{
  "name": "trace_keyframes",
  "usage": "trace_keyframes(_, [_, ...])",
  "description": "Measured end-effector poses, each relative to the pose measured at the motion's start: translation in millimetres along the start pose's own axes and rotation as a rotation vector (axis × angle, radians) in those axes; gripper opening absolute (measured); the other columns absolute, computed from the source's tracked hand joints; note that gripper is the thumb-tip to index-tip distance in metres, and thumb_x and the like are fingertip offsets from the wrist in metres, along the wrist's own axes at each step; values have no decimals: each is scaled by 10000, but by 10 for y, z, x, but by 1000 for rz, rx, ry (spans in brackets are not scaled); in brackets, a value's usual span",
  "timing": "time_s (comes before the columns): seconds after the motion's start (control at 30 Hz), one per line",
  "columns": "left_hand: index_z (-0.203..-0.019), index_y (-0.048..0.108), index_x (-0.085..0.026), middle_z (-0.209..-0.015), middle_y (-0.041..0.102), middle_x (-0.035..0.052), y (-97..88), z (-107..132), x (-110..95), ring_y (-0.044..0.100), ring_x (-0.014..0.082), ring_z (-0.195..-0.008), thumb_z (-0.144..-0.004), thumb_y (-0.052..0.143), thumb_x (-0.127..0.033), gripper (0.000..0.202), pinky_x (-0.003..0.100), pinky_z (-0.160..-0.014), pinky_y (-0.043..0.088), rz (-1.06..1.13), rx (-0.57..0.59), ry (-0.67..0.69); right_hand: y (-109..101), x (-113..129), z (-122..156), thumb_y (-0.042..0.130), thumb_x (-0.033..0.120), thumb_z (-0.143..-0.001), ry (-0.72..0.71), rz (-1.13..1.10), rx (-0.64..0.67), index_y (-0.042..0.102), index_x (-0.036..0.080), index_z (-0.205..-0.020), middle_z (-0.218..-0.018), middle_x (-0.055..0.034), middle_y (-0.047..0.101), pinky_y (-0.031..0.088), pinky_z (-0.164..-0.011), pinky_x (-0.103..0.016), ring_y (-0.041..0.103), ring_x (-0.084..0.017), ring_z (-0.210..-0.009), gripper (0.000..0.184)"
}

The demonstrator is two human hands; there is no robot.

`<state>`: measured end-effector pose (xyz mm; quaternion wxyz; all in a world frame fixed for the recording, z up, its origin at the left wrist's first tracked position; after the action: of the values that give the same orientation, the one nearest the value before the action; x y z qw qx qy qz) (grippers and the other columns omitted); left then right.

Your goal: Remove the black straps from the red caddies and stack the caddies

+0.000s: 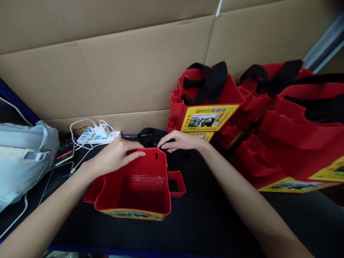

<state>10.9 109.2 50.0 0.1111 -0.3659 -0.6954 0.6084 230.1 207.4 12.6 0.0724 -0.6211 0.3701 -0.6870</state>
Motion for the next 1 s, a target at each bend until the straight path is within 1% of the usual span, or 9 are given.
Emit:
trace_keyframes(0.1, [-962,644,-197,-885,699,19,4,14,12,621,136,-704,-881,436,-355,274,228,-666,433,-16,-2,-11,-13,0,-13,501,310,-855,-95,20,77,645,110,-959,-857,-36,565,395,-573,-197,448,-48,-580,267])
trace_keyframes(0.2, [-959,644,-194,-881,700,16,5,11,-1,623,131,-698,-886,431,-349,274,222,-660,430,-20,5,-13,5,42,-47,481,289,-868,-174,37,68,646,105,-935,-877,-45,564,401,-625,-210,462,-58,-619,256])
trace_keyframes(0.37, [-955,644,-185,-863,700,25,-2,-1,-16,621,136,-688,-888,421,-345,282,228,-652,429,-26,-5,-6,47,52,-78,478,286,-867,-155,29,36,639,110,-942,-857,-39,583,415,-660,-227,504,-80,-668,250])
trace_keyframes(0.5, [-957,638,-197,-856,695,16,17,20,1,614,129,-679,-892,416,-330,266,225,-644,435,-27,-6,8,98,120,-71,486,247,-852,-156,21,18,645,131,-916,-941,-45,616,424,-779,-251,558,-119,-842,207])
trace_keyframes(0.6, [-1080,585,-207,-1015,653,39,32,40,-30,602,152,-853,-888,429,-293,262,250,-752,441,-95,-69,64,130,187,-62,497,214,-836,-142,-34,2,602,163,-1022,-1043,-41,605,410,-855,-262,554,-126,-954,221])
trace_keyframes(0.7, [-1176,537,-248,-1147,555,75,17,12,-137,505,203,-1019,-881,438,-235,311,328,-837,394,-305,-182,186,144,189,-52,524,193,-814,-118,-118,17,504,169,-1127,-994,-35,601,428,-839,-273,558,-121,-932,314])
trace_keyframes(0.77, [-1108,589,-280,-1106,542,70,9,-53,-220,470,204,-997,-883,433,-206,284,339,-819,366,-417,-160,295,139,173,-39,550,206,-799,-128,-119,9,496,157,-1083,-923,-24,597,438,-809,-272,561,-118,-882,294])
trace_keyframes(0.87, [-894,667,-237,-1008,556,66,22,-187,-288,452,186,-909,-886,439,-209,230,331,-780,342,-463,-65,434,118,204,10,566,256,-790,-174,-82,-31,506,148,-979,-929,-33,578,441,-800,-273,555,-121,-874,225])
trace_keyframes(1.0, [-759,673,-210,-929,580,54,29,-279,-272,458,167,-852,-880,463,-227,243,324,-770,350,-404,-80,476,125,397,107,550,252,-785,-204,18,-37,452,154,-1097,-1003,-55,565,438,-812,-275,545,-137,-931,341])
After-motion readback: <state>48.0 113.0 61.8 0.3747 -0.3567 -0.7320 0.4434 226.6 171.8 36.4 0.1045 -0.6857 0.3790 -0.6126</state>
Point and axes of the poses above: each hand's wrist, its own z-axis away from the middle knuckle, its own y-axis out of the palm, x = y × z, the point moved 1 cm from there along -z, towards the middle knuckle
